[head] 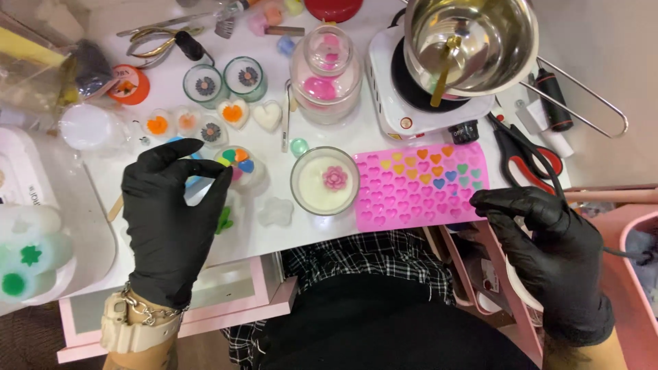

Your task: Decorating a candle with wax shapes and removing wax heart decorations from a silicone mold.

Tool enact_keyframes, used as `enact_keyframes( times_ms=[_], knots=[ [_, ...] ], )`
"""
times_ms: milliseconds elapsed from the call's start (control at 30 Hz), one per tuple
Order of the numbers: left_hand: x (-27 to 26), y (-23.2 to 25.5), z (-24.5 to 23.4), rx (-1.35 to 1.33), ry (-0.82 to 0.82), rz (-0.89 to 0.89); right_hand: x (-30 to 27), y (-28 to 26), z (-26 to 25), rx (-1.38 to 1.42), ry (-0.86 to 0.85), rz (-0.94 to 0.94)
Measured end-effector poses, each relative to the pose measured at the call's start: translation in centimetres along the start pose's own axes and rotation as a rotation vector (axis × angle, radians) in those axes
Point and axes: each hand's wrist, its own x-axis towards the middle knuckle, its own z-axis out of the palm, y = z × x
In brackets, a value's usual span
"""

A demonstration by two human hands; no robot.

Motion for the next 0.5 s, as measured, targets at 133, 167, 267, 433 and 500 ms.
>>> enact_keyframes(
  times_ms=[133,167,267,433,500],
  knots=[
    [-1.0,0.7,-0.7,0.013,0.023,0.007,-0.3,0.1,-0.1,0.147,0.097,0.066],
    [-1.1,1.2,-1.1,0.005,0.034,-0.004,-0.5,0.4,-0.1,0.225,0.131,0.097],
    [-1.4,4.5,-1.6,0.034,0.096,-0.039,-0.6,1.4,0.2,0.125,0.108,0.05],
    [-5.6,4.4,-0.4,-0.188,0.172,-0.176,-0.6,2.1,1.2,0.039,0.119,0.064],
    [-6.3,4.6,-0.3,-0.256,0.197,-0.16,-0.5,2.2,1.4,0.082,0.135,0.063]
  ],
)
